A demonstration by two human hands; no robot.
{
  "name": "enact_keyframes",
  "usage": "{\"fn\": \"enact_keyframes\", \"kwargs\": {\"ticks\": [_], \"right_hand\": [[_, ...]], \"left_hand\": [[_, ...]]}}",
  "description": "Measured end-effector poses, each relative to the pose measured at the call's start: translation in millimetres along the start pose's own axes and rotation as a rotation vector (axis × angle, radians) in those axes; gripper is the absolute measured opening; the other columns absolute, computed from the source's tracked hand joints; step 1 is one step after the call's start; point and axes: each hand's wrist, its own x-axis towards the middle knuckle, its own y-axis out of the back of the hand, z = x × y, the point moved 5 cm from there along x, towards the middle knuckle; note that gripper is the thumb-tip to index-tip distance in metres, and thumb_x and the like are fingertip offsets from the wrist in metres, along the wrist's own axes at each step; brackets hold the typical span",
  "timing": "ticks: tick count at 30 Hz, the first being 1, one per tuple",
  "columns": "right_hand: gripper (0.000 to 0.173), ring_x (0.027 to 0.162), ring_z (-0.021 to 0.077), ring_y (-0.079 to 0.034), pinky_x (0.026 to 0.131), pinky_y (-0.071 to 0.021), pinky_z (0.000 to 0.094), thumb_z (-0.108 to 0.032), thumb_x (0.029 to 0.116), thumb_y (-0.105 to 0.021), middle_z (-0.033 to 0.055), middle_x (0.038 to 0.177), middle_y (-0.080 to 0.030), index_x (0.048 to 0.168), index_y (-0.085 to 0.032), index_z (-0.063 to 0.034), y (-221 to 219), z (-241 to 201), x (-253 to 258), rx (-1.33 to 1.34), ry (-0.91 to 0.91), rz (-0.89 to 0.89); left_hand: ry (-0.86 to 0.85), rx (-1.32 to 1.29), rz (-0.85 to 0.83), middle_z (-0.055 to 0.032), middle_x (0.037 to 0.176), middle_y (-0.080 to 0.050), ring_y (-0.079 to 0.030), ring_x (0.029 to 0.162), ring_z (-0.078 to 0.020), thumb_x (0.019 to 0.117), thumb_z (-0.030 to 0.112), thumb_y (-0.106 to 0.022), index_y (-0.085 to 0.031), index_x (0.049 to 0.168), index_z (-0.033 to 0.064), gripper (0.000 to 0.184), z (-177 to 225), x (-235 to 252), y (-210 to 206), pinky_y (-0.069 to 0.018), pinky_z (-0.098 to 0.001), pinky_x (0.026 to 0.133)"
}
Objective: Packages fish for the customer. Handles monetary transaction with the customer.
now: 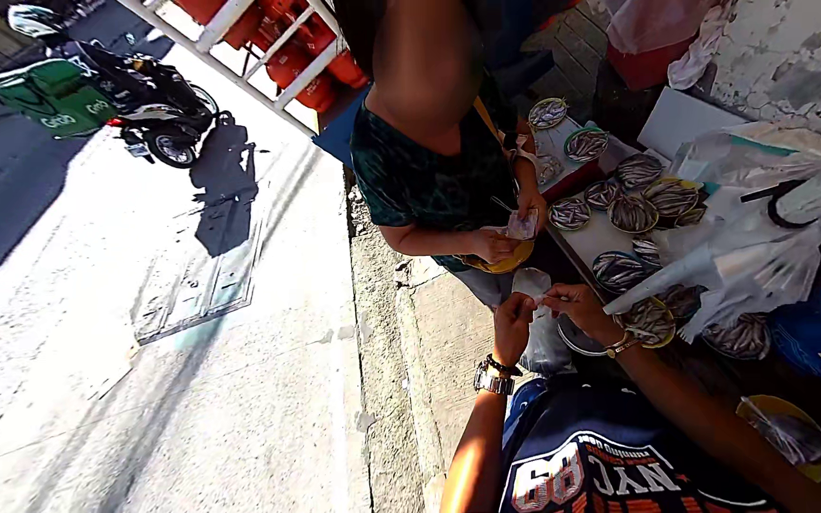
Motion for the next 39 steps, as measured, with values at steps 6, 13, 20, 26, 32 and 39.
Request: {"fn": "enact_keyframes", "kwargs": {"ticks": [6, 13, 20, 26, 32, 39], "right_hand": [[0.01, 0.068, 0.0027, -0.063, 0.067, -0.0561, 0.0199, -0.006, 0.0964, -0.066, 0.0009, 0.089, -0.07, 0.095, -0.072, 0.0016, -1.7, 5.3, -0.8, 0.018, -0.015, -0.037], [0.01, 0.066, 0.0043, -0.064, 0.065, -0.0572, 0.0217, -0.005, 0.0964, -0.065, 0.0008, 0.087, -0.071, 0.095, -0.073, 0.0012, -2.6, 13.4, -5.4, 0.044, -0.01, -0.042], [0.011, 0.063, 0.0063, -0.065, 0.062, -0.0583, 0.0229, -0.003, 0.0938, -0.063, 0.0008, 0.084, -0.073, 0.094, -0.074, 0.0005, -10.1, 6.6, -3.4, 0.055, 0.022, -0.014], [0.024, 0.074, 0.0102, -0.07, 0.068, -0.0616, 0.0256, -0.001, 0.0946, -0.061, 0.0073, 0.107, -0.073, 0.116, -0.072, 0.0035, -17.5, -2.4, -2.8, 0.026, 0.037, -0.068], [0.038, 0.095, 0.0158, -0.072, 0.079, -0.0626, 0.0322, -0.005, 0.0978, -0.056, 0.013, 0.135, -0.065, 0.135, -0.063, 0.0028, -7.2, -8.9, -7.4, 0.03, 0.11, -0.049], [0.062, 0.102, 0.0214, -0.068, 0.081, -0.0596, 0.0328, -0.011, 0.0946, -0.068, 0.0197, 0.135, -0.061, 0.151, -0.046, 0.0013, 6.5, -20.6, -3.3, -0.149, 0.154, 0.096]], "left_hand": [[-0.013, 0.032, -0.003, 0.0059, 0.068, -0.056, -0.051, 0.061, 0.0011, 0.0995, 0.005, -0.051, -0.065, 0.087, -0.0005, 0.019, 1.5, -1.7, 2.3, -0.0446, -0.0181, 0.061], [0.025, 0.062, 0.002, 0.0037, 0.068, -0.058, -0.052, 0.061, -0.0009, 0.1, 0.007, -0.052, -0.066, 0.088, -0.001, 0.02, 0.1, -8.2, 1.3, -0.0464, -0.0206, 0.062], [0.025, 0.116, 0.02, -0.0029, 0.071, -0.059, -0.054, 0.063, -0.006, 0.1014, 0.009, -0.052, -0.067, 0.092, -0.0058, 0.023, 3.9, -11.0, 4.4, -0.0476, -0.026, 0.065], [0.013, 0.095, 0.075, 0.0002, 0.069, -0.057, -0.051, 0.061, -0.0034, 0.1012, 0.009, -0.052, -0.066, 0.09, -0.0042, 0.022, 8.8, -16.0, 13.2, -0.0453, -0.0231, 0.063], [0.003, 0.042, 0.126, 0.0039, 0.067, -0.056, -0.051, 0.06, 0.0001, 0.1001, 0.007, -0.052, -0.066, 0.088, -0.0026, 0.02, 7.0, -22.1, 17.6, -0.0447, -0.0192, 0.06], [-0.001, 0.034, 0.161, 0.0064, 0.067, -0.056, -0.051, 0.06, 0.0011, 0.0985, 0.005, -0.051, -0.065, 0.087, -0.0006, 0.019, 3.4, -27.5, 26.8, -0.045, -0.0179, 0.06]]}}
